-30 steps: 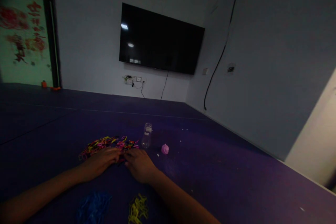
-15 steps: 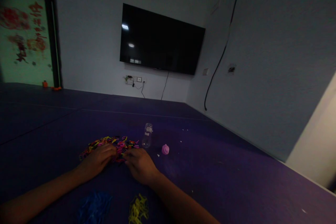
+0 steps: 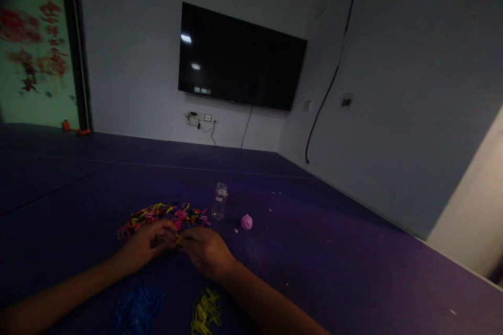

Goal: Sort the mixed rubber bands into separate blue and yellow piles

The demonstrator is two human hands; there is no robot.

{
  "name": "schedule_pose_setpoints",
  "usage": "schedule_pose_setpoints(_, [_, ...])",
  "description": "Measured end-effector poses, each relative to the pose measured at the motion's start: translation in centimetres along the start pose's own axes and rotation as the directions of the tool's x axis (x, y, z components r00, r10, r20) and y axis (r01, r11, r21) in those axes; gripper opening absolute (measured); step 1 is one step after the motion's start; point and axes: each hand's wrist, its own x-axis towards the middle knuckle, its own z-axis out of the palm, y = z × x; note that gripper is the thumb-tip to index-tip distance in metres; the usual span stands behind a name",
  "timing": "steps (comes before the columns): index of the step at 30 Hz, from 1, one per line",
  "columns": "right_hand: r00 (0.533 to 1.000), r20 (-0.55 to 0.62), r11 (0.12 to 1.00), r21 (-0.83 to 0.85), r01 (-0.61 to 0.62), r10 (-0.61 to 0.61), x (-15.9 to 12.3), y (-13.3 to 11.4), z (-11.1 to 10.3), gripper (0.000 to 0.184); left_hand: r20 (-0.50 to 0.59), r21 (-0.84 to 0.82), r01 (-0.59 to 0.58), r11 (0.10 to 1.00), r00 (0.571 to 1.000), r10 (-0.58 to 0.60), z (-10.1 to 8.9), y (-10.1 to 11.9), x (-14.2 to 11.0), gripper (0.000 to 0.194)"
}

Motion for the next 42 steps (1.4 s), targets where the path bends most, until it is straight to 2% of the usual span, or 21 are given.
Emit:
schedule_pose_setpoints(5, [0.999, 0.028, 0.998, -0.039, 0.044, -0.043, -0.2, -0.1, -0.3, 0.021, 0.030, -0.134, 0.009, 0.991, 1.000, -0.005, 0.3, 0.3, -0.1, 0.021])
schedule_pose_setpoints(8, [0.999, 0.029, 1.000, -0.007, 0.025, -0.025, -0.2, -0.3, -0.3, 0.023, 0.050, -0.182, 0.038, 0.983, 0.998, -0.029, 0.4, 0.2, -0.1, 0.023])
schedule_pose_setpoints(12, [0.990, 0.079, 0.983, 0.135, -0.124, 0.114, 0.5, -0.3, -0.6, 0.018, 0.036, -0.134, 0.062, 0.989, 0.998, -0.058, 0.1, 0.2, 0.0, 0.027])
schedule_pose_setpoints(14, [0.964, 0.190, 0.949, 0.218, -0.226, 0.185, 1.0, -0.1, -1.5, 0.013, 0.005, -0.075, 0.062, 0.995, 0.998, -0.062, -0.2, 0.4, 0.1, 0.027])
schedule_pose_setpoints(16, [0.895, 0.357, 0.876, 0.297, -0.380, 0.267, 1.6, 0.2, -2.9, 0.011, -0.032, -0.022, 0.060, 0.998, 0.998, -0.061, -0.3, 0.7, 0.2, 0.026])
schedule_pose_setpoints(17, [0.838, 0.464, 0.818, 0.336, -0.467, 0.288, 1.9, 0.2, -3.9, 0.012, -0.046, -0.001, 0.060, 0.998, 0.997, -0.060, -0.3, 0.8, 0.2, 0.026])
schedule_pose_setpoints(19, [0.690, 0.683, 0.695, 0.375, -0.613, 0.240, 2.5, 0.1, -5.9, 0.011, -0.065, 0.032, 0.054, 0.998, 0.997, -0.051, -0.3, 0.9, 0.2, 0.026])
schedule_pose_setpoints(21, [0.569, 0.801, 0.604, 0.364, -0.709, 0.186, 3.0, -0.3, -7.8, 0.012, -0.068, 0.061, 0.046, 0.997, 0.997, -0.042, -0.2, 0.9, 0.2, 0.026])
schedule_pose_setpoints(24, [0.357, 0.930, 0.567, 0.248, -0.786, 0.089, 3.7, -1.2, -9.6, 0.015, -0.066, 0.097, 0.054, 0.994, 0.997, -0.047, -0.2, 0.8, 0.2, 0.027])
schedule_pose_setpoints(25, [0.300, 0.951, 0.572, 0.204, -0.794, 0.077, 3.9, -1.4, -9.9, 0.016, -0.066, 0.107, 0.060, 0.992, 0.996, -0.053, -0.1, 0.9, 0.1, 0.028])
schedule_pose_setpoints(27, [0.247, 0.965, 0.600, 0.149, -0.786, 0.084, 4.1, -1.7, -10.2, 0.016, -0.076, 0.121, 0.069, 0.990, 0.995, -0.060, -0.2, 1.0, 0.1, 0.028])
schedule_pose_setpoints(29, [0.228, 0.969, 0.598, 0.127, -0.791, 0.095, 4.2, -1.8, -10.2, 0.015, -0.092, 0.123, 0.072, 0.990, 0.994, -0.061, -0.2, 1.3, 0.1, 0.028])
schedule_pose_setpoints(32, [0.204, 0.973, 0.549, 0.112, -0.828, 0.108, 4.0, -1.6, -10.1, 0.016, -0.159, 0.133, 0.061, 0.989, 0.987, -0.039, -0.4, 1.6, 0.2, 0.026])
schedule_pose_setpoints(36, [0.199, 0.972, 0.523, 0.104, -0.846, 0.128, 3.7, -1.3, -10.0, 0.018, -0.297, 0.199, 0.079, 0.977, 0.955, -0.017, -0.8, 1.4, 0.3, 0.027])
schedule_pose_setpoints(39, [0.172, 0.977, 0.508, 0.086, -0.857, 0.125, 3.8, -1.3, -10.0, 0.015, -0.361, 0.161, 0.093, 0.983, 0.932, -0.030, -1.0, 0.7, 0.4, 0.028])
schedule_pose_setpoints(41, [0.181, 0.976, 0.520, 0.093, -0.849, 0.120, 3.9, -1.5, -10.2, 0.013, -0.366, 0.124, 0.100, 0.987, 0.929, -0.048, -1.1, 0.3, 0.5, 0.029])
schedule_pose_setpoints(42, [0.205, 0.971, 0.535, 0.110, -0.838, 0.121, 3.9, -1.6, -10.3, 0.011, -0.364, 0.118, 0.102, 0.988, 0.930, -0.052, -1.2, 0.2, 0.6, 0.030])
